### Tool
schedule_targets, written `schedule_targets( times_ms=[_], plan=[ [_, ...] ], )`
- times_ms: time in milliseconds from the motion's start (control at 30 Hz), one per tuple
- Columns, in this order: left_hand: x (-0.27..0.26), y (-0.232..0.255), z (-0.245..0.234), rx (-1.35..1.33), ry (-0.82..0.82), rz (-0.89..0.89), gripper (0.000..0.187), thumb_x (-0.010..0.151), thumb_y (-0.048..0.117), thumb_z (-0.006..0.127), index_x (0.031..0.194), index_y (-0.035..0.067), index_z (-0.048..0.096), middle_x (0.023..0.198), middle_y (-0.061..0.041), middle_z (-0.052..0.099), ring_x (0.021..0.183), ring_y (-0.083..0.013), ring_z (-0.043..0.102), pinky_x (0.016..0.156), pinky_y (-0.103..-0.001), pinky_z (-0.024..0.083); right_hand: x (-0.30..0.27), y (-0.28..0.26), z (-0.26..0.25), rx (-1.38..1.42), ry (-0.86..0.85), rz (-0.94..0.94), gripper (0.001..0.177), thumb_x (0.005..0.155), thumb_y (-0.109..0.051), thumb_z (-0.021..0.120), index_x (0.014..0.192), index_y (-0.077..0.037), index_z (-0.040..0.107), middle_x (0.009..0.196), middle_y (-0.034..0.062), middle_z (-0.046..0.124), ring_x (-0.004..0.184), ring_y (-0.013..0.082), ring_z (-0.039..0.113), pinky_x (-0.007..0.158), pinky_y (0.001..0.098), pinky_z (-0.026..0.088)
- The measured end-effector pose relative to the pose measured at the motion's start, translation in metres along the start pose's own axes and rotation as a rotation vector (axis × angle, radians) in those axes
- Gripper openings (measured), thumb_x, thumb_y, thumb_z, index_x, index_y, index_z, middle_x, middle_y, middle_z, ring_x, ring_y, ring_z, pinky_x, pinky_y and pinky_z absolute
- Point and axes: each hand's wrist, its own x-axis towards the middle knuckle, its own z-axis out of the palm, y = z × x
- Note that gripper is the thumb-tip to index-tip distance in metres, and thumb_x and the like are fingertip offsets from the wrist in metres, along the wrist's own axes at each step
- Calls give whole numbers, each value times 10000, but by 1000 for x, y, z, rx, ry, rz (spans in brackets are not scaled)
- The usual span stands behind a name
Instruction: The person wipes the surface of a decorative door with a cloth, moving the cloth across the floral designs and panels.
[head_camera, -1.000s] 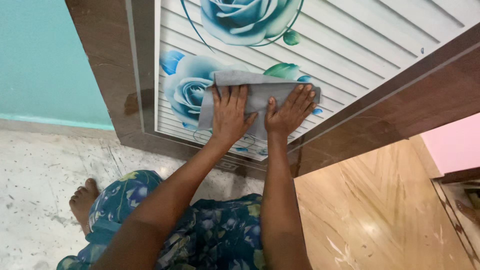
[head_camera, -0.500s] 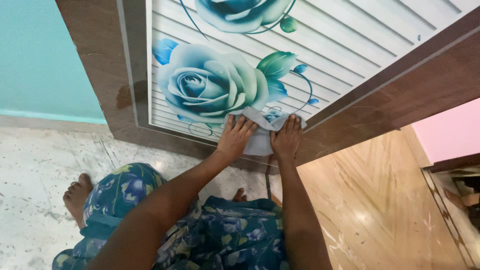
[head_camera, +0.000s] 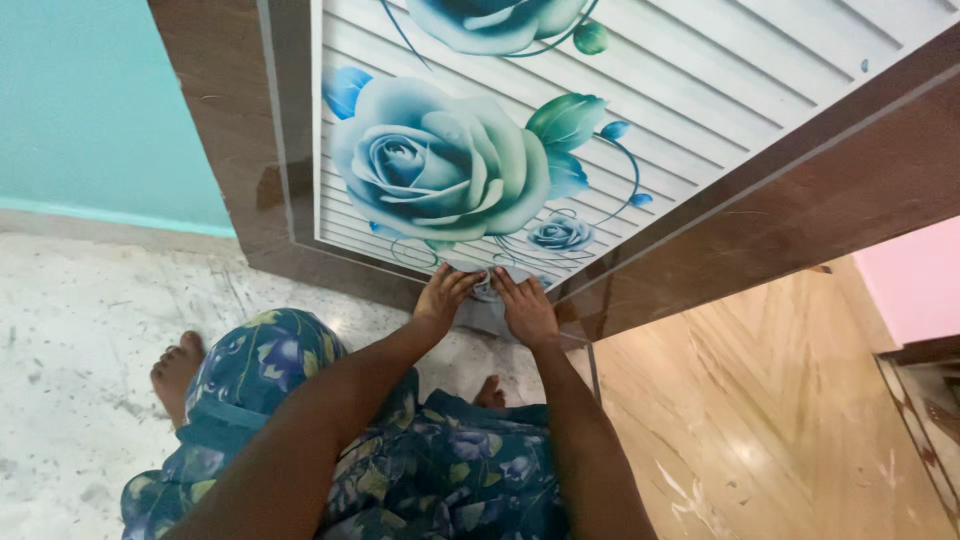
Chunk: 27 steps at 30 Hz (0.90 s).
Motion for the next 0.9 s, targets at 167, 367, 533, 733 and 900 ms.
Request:
schedule_targets(
  times_ms=[167, 367, 533, 733, 900],
  plan=[
    [-20, -21, 17, 68, -164, -75, 831, 1004, 422, 599, 1671, 269, 127, 1700, 43, -258, 1577, -237, -90, 1201, -581, -36, 36, -36, 9, -79, -15, -91, 683, 927, -163, 507, 1569, -76, 290, 1692, 45, 291, 1299, 214, 494, 1202, 424, 260],
    [-37, -56, 47, -78, -237, -177, 800, 1037, 429, 527, 1662, 317, 40, 1700, 107, -268, 1575, -204, -153, 1192, -675, -89, 77, -75, 4, -113, -88, -132, 775, 1030, -160, 476, 1725, -78, 142, 1543, 53, 414, 1398, 209, 454, 1273, 402, 180],
    [-63, -83, 62, -21, -292, -208, 782, 1056, 413, 471, 1668, 246, 14, 1728, 71, -187, 1579, -286, -111, 1142, -712, -117, 108, -101, -15, -165, 140, -162, 785, 879, -167, 501, 1605, -127, 205, 1638, -59, 373, 1425, 143, 392, 1257, 390, 126],
    [-96, -125, 52, -148, -369, -313, 710, 1084, 556, 312, 1667, 236, 62, 1740, 60, -64, 1590, -315, -143, 1154, -701, -153, 156, -121, -66, -115, 337, -125, 687, 976, -209, 495, 1634, -151, 306, 1606, -30, 406, 1477, 111, 407, 1306, 446, 65],
    [-130, -157, 9, -349, -227, -546, 835, 1022, 605, 409, 1664, 183, 83, 1737, 21, 3, 1585, -292, -123, 1153, -689, -147, 185, -119, -140, 53, 364, -29, 707, 999, -291, 544, 1668, -177, 349, 1516, -45, 487, 1368, 131, 495, 1309, 469, 9]
  ],
)
